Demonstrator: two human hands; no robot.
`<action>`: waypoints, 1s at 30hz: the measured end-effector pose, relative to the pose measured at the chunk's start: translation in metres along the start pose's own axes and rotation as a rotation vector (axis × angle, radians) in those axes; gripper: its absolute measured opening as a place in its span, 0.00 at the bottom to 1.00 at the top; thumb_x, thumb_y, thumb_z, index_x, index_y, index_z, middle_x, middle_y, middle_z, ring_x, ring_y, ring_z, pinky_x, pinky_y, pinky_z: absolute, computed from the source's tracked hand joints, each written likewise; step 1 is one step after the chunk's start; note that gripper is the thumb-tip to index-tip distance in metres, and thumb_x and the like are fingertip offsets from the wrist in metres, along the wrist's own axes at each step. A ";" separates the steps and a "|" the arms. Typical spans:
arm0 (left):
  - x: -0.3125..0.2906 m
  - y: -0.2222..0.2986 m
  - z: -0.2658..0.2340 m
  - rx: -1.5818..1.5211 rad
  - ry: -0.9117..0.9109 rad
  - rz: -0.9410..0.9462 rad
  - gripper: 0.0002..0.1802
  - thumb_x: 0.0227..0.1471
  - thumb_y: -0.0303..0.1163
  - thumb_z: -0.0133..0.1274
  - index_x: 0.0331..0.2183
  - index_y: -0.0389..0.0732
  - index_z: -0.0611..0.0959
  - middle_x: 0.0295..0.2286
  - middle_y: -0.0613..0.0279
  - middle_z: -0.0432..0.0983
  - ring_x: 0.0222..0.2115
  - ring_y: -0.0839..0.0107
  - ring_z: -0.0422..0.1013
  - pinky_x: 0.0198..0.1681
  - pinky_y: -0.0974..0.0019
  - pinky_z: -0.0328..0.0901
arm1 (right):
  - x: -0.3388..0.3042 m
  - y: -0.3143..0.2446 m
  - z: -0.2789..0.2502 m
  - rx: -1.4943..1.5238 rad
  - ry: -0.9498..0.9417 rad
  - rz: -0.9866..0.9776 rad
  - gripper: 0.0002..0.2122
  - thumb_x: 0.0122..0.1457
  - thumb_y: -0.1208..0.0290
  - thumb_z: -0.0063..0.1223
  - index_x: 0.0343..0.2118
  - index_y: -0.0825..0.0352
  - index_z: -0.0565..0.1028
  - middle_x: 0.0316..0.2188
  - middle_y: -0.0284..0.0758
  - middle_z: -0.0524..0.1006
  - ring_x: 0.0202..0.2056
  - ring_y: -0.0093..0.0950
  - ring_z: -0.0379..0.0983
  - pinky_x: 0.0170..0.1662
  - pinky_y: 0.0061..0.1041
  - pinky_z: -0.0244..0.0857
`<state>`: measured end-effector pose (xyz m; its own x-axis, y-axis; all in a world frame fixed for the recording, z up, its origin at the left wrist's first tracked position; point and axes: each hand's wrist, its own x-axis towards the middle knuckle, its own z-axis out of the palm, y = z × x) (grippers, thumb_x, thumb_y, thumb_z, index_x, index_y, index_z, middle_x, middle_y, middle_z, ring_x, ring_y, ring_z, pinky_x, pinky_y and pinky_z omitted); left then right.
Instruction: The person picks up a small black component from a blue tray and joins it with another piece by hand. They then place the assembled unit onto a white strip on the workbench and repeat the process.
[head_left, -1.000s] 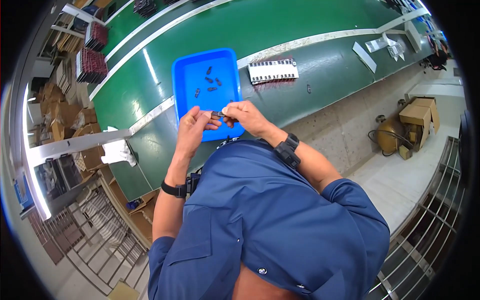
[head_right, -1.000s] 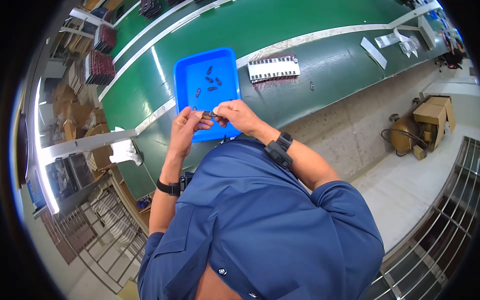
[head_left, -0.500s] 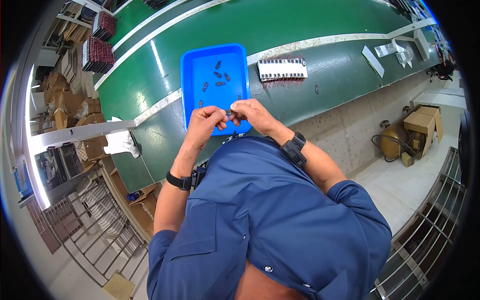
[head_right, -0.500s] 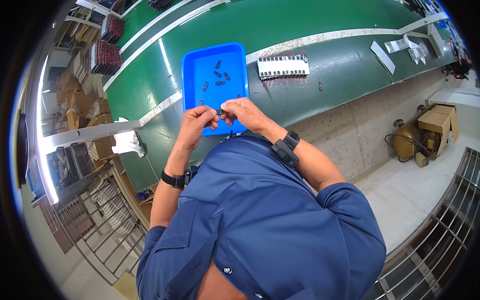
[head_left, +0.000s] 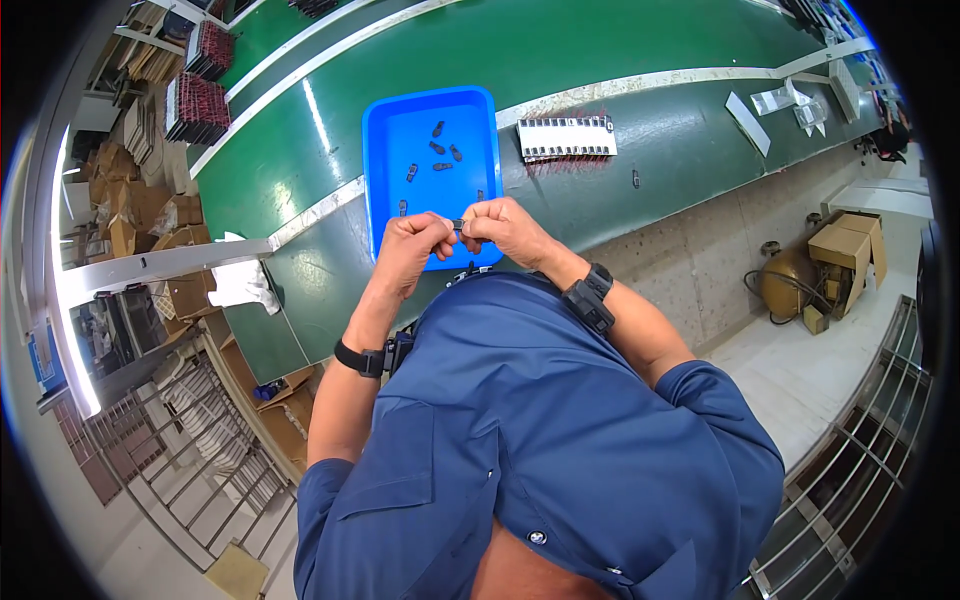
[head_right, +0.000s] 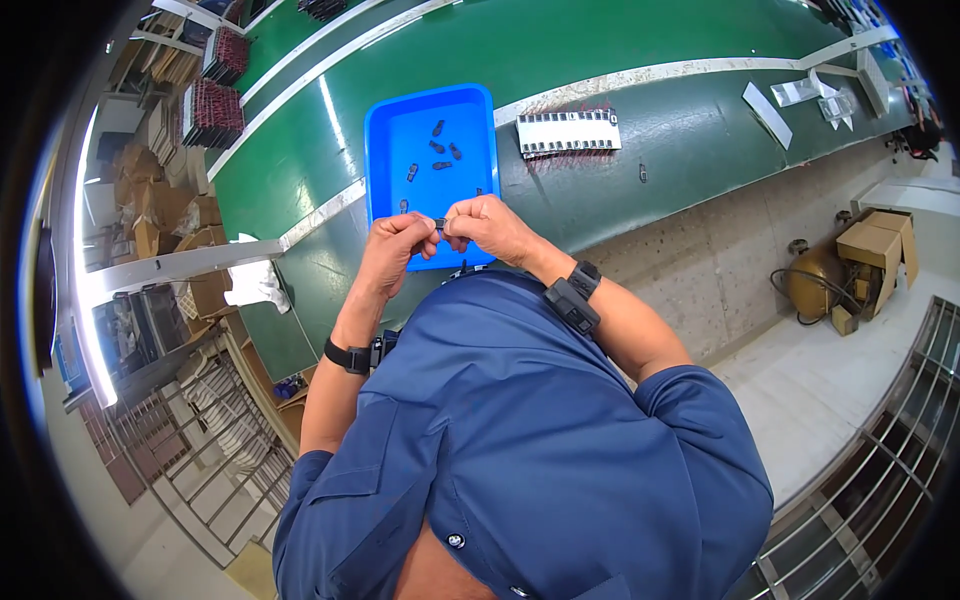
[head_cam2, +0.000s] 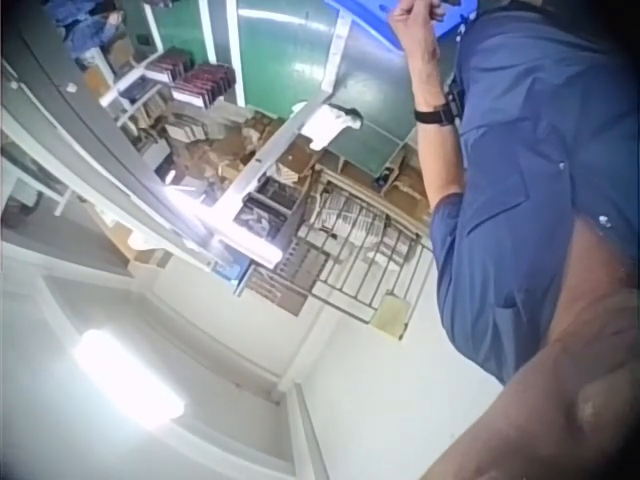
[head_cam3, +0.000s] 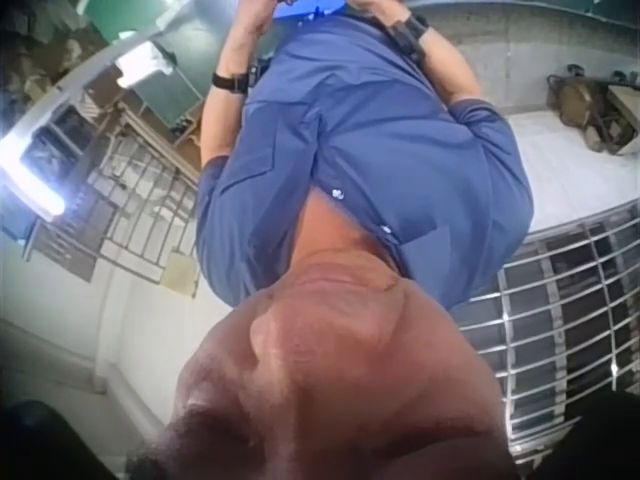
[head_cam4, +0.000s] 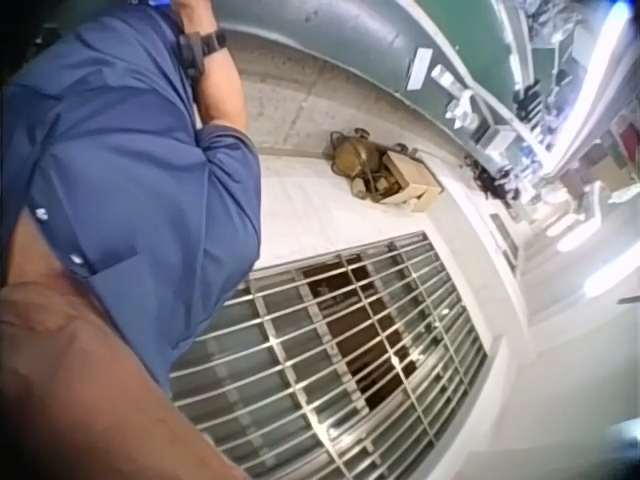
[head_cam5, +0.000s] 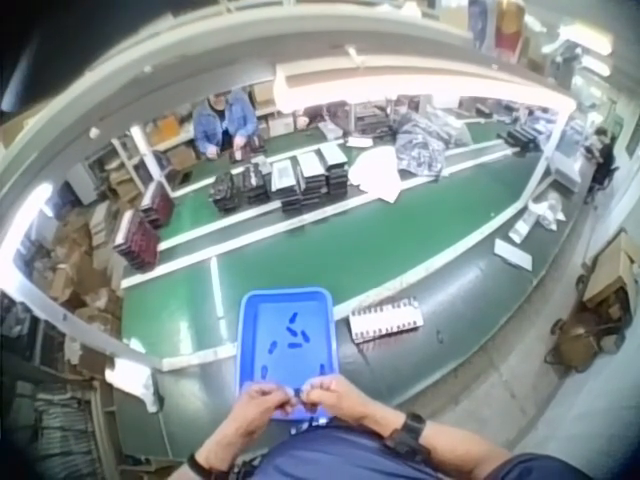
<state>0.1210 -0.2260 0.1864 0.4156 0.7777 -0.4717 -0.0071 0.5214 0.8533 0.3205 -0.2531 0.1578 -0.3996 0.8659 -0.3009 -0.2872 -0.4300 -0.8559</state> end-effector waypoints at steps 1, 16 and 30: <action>0.000 0.000 0.000 0.028 0.004 0.014 0.11 0.56 0.27 0.53 0.23 0.34 0.83 0.24 0.62 0.76 0.22 0.77 0.71 0.27 0.72 0.66 | 0.000 0.000 0.000 -0.001 0.003 0.003 0.09 0.57 0.70 0.51 0.24 0.69 0.76 0.21 0.31 0.74 0.24 0.19 0.69 0.30 0.21 0.63; -0.007 0.007 0.009 0.252 0.027 0.120 0.12 0.54 0.25 0.54 0.21 0.31 0.83 0.26 0.62 0.76 0.25 0.79 0.70 0.29 0.74 0.64 | 0.000 0.004 0.000 -0.053 0.016 -0.039 0.09 0.57 0.71 0.51 0.24 0.70 0.75 0.21 0.29 0.74 0.25 0.16 0.68 0.30 0.19 0.63; -0.015 0.019 0.010 0.508 -0.001 0.383 0.13 0.58 0.26 0.53 0.24 0.30 0.84 0.30 0.64 0.77 0.27 0.79 0.70 0.30 0.75 0.65 | -0.003 -0.013 -0.003 -0.305 -0.011 -0.181 0.09 0.58 0.71 0.48 0.26 0.71 0.75 0.21 0.27 0.72 0.25 0.15 0.63 0.28 0.20 0.58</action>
<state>0.1242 -0.2313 0.2114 0.4702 0.8754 -0.1119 0.2766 -0.0257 0.9606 0.3279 -0.2494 0.1692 -0.3761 0.9175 -0.1295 -0.0821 -0.1722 -0.9816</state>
